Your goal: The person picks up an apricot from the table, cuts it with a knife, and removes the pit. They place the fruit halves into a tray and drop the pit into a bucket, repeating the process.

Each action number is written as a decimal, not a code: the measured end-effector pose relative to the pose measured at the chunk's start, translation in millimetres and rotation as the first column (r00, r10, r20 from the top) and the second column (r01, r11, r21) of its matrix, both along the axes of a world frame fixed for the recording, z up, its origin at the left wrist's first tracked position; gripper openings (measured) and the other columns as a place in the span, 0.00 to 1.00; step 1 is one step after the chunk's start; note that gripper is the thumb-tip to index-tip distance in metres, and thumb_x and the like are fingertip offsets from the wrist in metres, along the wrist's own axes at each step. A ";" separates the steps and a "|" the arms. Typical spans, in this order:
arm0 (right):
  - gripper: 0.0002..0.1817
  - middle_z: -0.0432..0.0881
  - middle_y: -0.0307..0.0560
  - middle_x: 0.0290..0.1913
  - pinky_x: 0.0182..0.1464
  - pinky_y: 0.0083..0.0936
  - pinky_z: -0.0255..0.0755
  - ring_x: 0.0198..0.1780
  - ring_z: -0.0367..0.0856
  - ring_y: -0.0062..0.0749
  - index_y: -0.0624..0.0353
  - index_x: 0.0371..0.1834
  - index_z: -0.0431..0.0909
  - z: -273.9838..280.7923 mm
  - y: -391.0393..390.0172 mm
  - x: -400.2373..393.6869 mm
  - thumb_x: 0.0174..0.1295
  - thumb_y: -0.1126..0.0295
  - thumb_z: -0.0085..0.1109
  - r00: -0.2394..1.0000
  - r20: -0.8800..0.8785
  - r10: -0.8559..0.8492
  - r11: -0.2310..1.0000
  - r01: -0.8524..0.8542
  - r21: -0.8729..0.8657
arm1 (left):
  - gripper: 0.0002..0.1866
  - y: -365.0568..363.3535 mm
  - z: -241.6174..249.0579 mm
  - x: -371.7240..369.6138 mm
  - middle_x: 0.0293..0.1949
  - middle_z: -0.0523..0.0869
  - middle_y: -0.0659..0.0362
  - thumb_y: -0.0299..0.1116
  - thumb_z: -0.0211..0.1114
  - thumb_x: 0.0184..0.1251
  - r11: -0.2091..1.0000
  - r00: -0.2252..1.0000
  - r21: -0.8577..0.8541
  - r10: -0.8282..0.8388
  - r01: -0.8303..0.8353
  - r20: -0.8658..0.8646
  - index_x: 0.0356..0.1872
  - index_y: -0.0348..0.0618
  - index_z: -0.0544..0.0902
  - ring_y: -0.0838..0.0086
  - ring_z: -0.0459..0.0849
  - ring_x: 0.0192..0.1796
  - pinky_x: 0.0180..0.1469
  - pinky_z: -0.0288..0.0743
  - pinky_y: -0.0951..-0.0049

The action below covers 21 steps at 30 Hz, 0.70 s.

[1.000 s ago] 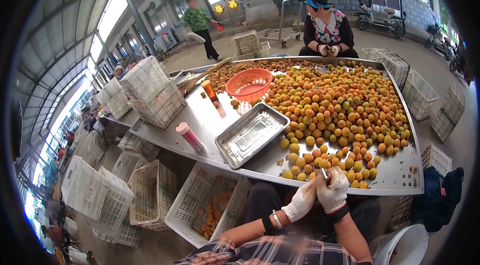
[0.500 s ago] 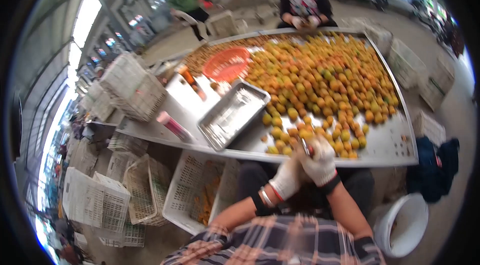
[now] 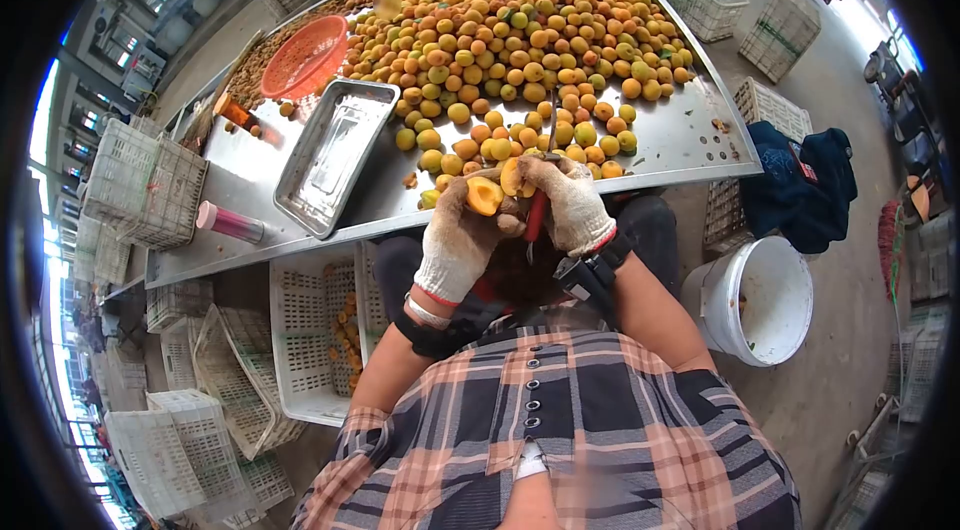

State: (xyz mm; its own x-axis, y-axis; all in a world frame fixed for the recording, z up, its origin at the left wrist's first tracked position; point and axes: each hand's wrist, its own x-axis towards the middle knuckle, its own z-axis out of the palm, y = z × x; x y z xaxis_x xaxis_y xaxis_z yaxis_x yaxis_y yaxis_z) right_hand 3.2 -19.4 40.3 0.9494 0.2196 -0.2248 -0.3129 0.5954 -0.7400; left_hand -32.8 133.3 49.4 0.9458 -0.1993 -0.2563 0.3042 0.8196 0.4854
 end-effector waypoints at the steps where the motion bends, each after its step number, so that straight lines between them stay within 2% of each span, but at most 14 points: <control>1: 0.15 0.84 0.45 0.42 0.41 0.27 0.82 0.37 0.84 0.29 0.66 0.51 0.78 -1.5 -2.3 -0.2 0.68 0.68 0.61 1.000 0.002 -0.001 1.000 0.001 -0.001 | 0.21 4.1 -7.6 -0.2 0.42 0.85 0.51 0.46 0.46 0.82 1.000 1.000 -0.001 -0.001 0.001 0.002 0.55 0.38 0.76 0.63 0.86 0.37 0.44 0.83 0.62; 3: 0.14 0.84 0.45 0.42 0.38 0.26 0.81 0.36 0.83 0.29 0.66 0.51 0.78 -2.4 -4.1 -0.9 0.68 0.68 0.60 0.998 0.064 0.013 0.996 -0.007 -0.092 | 0.21 16.7 -34.3 1.2 0.45 0.85 0.52 0.48 0.49 0.81 0.974 0.980 0.204 -0.130 0.099 0.149 0.56 0.40 0.76 0.67 0.86 0.38 0.44 0.84 0.65; 4: 0.11 0.84 0.44 0.38 0.35 0.23 0.78 0.34 0.82 0.26 0.65 0.47 0.80 3.6 -2.1 -6.5 0.69 0.68 0.59 0.998 0.047 0.030 0.996 -0.026 -0.086 | 0.19 13.2 -43.6 -2.5 0.43 0.86 0.56 0.46 0.53 0.80 0.924 0.984 0.380 -0.096 0.032 0.149 0.55 0.40 0.77 0.72 0.86 0.38 0.43 0.84 0.70; 5: 0.10 0.83 0.41 0.34 0.35 0.21 0.76 0.32 0.81 0.24 0.65 0.44 0.82 -12.8 -4.7 -0.3 0.69 0.69 0.59 0.971 0.223 0.081 0.966 -0.022 -0.256 | 0.15 6.1 -44.7 -5.0 0.39 0.86 0.60 0.41 0.55 0.81 0.819 0.965 0.561 -0.035 -0.121 0.259 0.52 0.39 0.79 0.76 0.85 0.39 0.42 0.82 0.75; 6: 0.09 0.84 0.37 0.32 0.37 0.21 0.75 0.34 0.79 0.19 0.65 0.42 0.85 -18.9 -2.4 -0.7 0.66 0.70 0.63 0.950 0.306 0.064 0.929 0.055 -0.365 | 0.15 2.9 -56.7 -3.7 0.44 0.86 0.59 0.39 0.56 0.80 0.778 0.956 0.610 -0.045 -0.147 0.289 0.55 0.37 0.78 0.75 0.85 0.44 0.48 0.81 0.73; 7: 0.09 0.85 0.38 0.33 0.37 0.20 0.75 0.34 0.80 0.18 0.66 0.43 0.85 -12.7 4.5 -6.6 0.64 0.72 0.64 0.954 0.298 0.044 0.934 0.067 -0.352 | 0.16 4.0 -64.8 0.4 0.49 0.86 0.58 0.36 0.58 0.80 0.730 0.944 0.657 -0.054 -0.185 0.326 0.59 0.36 0.78 0.73 0.85 0.49 0.53 0.81 0.71; 9: 0.09 0.86 0.40 0.36 0.41 0.19 0.76 0.37 0.82 0.20 0.66 0.45 0.84 -14.0 2.2 -5.1 0.65 0.73 0.63 0.919 0.359 0.164 0.875 0.032 -0.483 | 0.15 8.0 -47.8 -0.6 0.49 0.86 0.59 0.33 0.58 0.79 0.806 0.976 0.582 -0.029 -0.105 0.216 0.58 0.35 0.79 0.75 0.85 0.49 0.54 0.79 0.75; 13: 0.12 0.88 0.45 0.40 0.47 0.21 0.78 0.41 0.85 0.24 0.68 0.48 0.83 5.5 -4.2 -9.2 0.64 0.75 0.63 0.927 0.252 0.277 0.897 -0.156 -0.412 | 0.12 17.6 -34.2 -8.5 0.47 0.87 0.60 0.33 0.58 0.79 0.900 0.981 0.435 -0.113 0.033 0.159 0.54 0.37 0.81 0.75 0.86 0.47 0.47 0.81 0.75; 15: 0.12 0.88 0.46 0.41 0.48 0.22 0.78 0.42 0.85 0.25 0.69 0.49 0.83 8.5 -4.5 -8.3 0.64 0.75 0.63 0.925 0.247 0.289 0.897 -0.171 -0.408 | 0.11 19.2 -30.4 -12.8 0.47 0.86 0.58 0.27 0.60 0.75 0.944 0.988 0.319 -0.116 0.079 0.098 0.54 0.36 0.80 0.72 0.86 0.47 0.47 0.82 0.74; 16: 0.13 0.88 0.47 0.42 0.50 0.22 0.79 0.43 0.86 0.26 0.69 0.49 0.83 9.0 -4.0 -8.5 0.63 0.74 0.64 0.924 0.230 0.304 0.895 -0.194 -0.402 | 0.16 15.4 -45.6 -13.9 0.48 0.86 0.59 0.38 0.57 0.80 0.775 0.928 0.614 -0.104 -0.150 0.358 0.56 0.37 0.80 0.75 0.86 0.46 0.44 0.84 0.75; 17: 0.13 0.88 0.47 0.42 0.50 0.22 0.79 0.43 0.86 0.26 0.69 0.49 0.83 9.0 -3.2 -8.5 0.63 0.74 0.64 0.922 0.243 0.301 0.898 -0.188 -0.398 | 0.16 16.7 -40.9 -16.2 0.48 0.86 0.59 0.38 0.57 0.80 0.771 0.924 0.617 -0.107 -0.156 0.368 0.56 0.37 0.80 0.75 0.86 0.46 0.44 0.84 0.75; 19: 0.14 0.88 0.48 0.44 0.51 0.23 0.79 0.44 0.86 0.27 0.69 0.49 0.83 7.1 -1.5 -6.6 0.63 0.73 0.64 0.929 0.180 0.324 0.910 -0.255 -0.327 | 0.20 19.4 -29.7 -18.4 0.51 0.83 0.53 0.15 0.63 0.61 0.837 0.960 0.545 -0.119 -0.040 0.252 0.56 0.33 0.78 0.67 0.86 0.50 0.54 0.82 0.73; 20: 0.15 0.87 0.47 0.44 0.50 0.23 0.79 0.44 0.85 0.27 0.69 0.50 0.82 5.3 0.5 -6.0 0.63 0.73 0.65 0.932 0.168 0.322 0.911 -0.257 -0.321 | 0.15 21.5 -28.6 -18.6 0.51 0.84 0.54 0.21 0.60 0.70 0.820 0.953 0.571 -0.141 -0.040 0.268 0.56 0.35 0.78 0.68 0.86 0.51 0.52 0.84 0.71; 21: 0.15 0.87 0.47 0.44 0.50 0.23 0.79 0.44 0.85 0.27 0.69 0.50 0.82 4.2 1.1 -6.9 0.63 0.73 0.65 0.931 0.175 0.319 0.913 -0.253 -0.319 | 0.15 22.5 -28.4 -17.7 0.51 0.84 0.54 0.21 0.60 0.70 0.817 0.951 0.575 -0.143 -0.042 0.273 0.56 0.35 0.78 0.68 0.86 0.51 0.52 0.84 0.71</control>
State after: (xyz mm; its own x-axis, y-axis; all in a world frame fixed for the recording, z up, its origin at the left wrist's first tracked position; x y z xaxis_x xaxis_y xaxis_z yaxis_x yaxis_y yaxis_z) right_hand -3.7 -18.3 44.5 0.8874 0.4468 -0.1131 -0.2482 0.2566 -0.9341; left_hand -50.5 155.8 21.0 0.9864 -0.1555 -0.0536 0.1065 0.3553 0.9287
